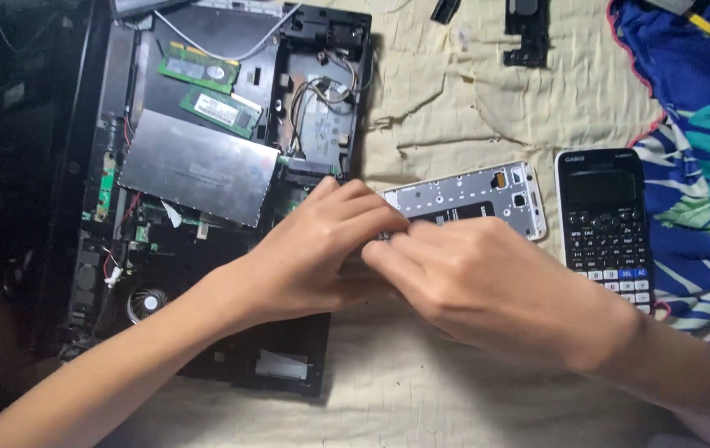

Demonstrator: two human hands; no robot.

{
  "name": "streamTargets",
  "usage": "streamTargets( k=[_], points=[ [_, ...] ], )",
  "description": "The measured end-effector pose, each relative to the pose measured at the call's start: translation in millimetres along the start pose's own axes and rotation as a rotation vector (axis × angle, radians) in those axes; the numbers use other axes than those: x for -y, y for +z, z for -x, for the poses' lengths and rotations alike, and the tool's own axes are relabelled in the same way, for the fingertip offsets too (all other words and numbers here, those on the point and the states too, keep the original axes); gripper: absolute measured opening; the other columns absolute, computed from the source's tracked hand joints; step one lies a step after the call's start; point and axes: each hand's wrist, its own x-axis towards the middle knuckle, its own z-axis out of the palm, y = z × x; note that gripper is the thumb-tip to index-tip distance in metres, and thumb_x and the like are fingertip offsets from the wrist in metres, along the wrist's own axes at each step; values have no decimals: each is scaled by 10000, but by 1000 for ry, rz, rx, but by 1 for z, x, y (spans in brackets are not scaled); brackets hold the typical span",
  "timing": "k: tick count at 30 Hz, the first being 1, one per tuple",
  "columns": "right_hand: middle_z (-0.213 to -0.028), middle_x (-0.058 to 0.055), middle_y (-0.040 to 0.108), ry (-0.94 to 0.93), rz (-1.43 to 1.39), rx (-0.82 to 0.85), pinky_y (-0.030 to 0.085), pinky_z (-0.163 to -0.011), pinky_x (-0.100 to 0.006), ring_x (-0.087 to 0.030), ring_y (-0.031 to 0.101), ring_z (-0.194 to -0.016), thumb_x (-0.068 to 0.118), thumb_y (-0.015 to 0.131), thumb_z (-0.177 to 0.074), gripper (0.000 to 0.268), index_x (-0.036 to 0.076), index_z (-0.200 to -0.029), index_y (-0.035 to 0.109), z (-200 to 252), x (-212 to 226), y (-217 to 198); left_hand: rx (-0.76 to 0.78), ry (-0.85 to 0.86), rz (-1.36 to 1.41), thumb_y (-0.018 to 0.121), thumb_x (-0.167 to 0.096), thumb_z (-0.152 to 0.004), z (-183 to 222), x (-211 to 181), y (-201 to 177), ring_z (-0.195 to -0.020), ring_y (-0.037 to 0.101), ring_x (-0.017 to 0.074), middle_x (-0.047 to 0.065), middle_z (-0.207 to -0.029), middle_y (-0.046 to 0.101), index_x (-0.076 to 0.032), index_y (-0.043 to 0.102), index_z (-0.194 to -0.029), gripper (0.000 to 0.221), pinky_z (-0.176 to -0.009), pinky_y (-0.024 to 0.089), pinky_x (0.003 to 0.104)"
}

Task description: Disassembling a mobile phone by removing internal screws with a screwdriver and manipulating ribbon cables while working next to an open laptop.

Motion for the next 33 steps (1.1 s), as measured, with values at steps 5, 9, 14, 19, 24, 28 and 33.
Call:
streamTargets(
  k=[5,9,14,19,24,28,33],
  points=[
    [-763,-73,618,83,79,-56,454,-508,-384,-256,597,-606,374,530,-1061,311,98,-923,573,-1,1,2,40,-25,-54,797,-164,-745,1,3,5,-971,536,264,50,-982,613,-71,571,-1112,441,-750,331,380],
    [-855,-109,564,0,-71,-55,468,-635,-408,-284,540,-724,49,473,-985,100,57,-910,538,0,-3,-1,22,1,-51,844,-341,-844,0,4,6,-1053,564,257,40,-1105,685,-80,596,-1036,408,-763,332,380],
    [-664,-41,585,21,188,-80,449,-441,-375,-211,604,-526,346,628,-1121,383,105,-839,535,0,-2,5,60,21,-116,827,-391,-850,0,7,7,-1220,575,276,89,-1264,726,-35,631,-1292,600,-787,366,450],
    [-875,-107,602,12,-27,68,504,-559,-407,-278,602,-719,114,505,-1003,74,69,-966,551,3,-5,-2,79,33,-104,812,-186,-795,-1,8,-5,-1439,464,290,131,-1419,636,-71,612,-1195,461,-859,343,453],
    [-745,-43,562,55,32,176,476,-425,-410,-240,601,-574,49,514,-1015,66,98,-998,555,4,2,2,67,21,-253,798,-175,-709,3,10,-5,-1496,355,374,151,-1527,555,-62,651,-1371,687,-1139,155,648],
    [-629,12,528,87,209,56,387,-360,-369,-162,561,-496,1,573,-1004,158,112,-896,543,3,9,9,52,68,-340,721,-157,-887,4,6,-5,-1472,396,386,150,-1502,584,-79,731,-1247,368,-1141,178,681],
    [-904,-69,539,105,113,124,491,-557,-408,-257,589,-740,252,529,-994,126,129,-1005,554,8,7,3,63,82,-388,584,-96,-953,6,8,-5,-1465,424,401,148,-1512,584,-130,732,-1190,281,-1144,189,668]
  ],
)
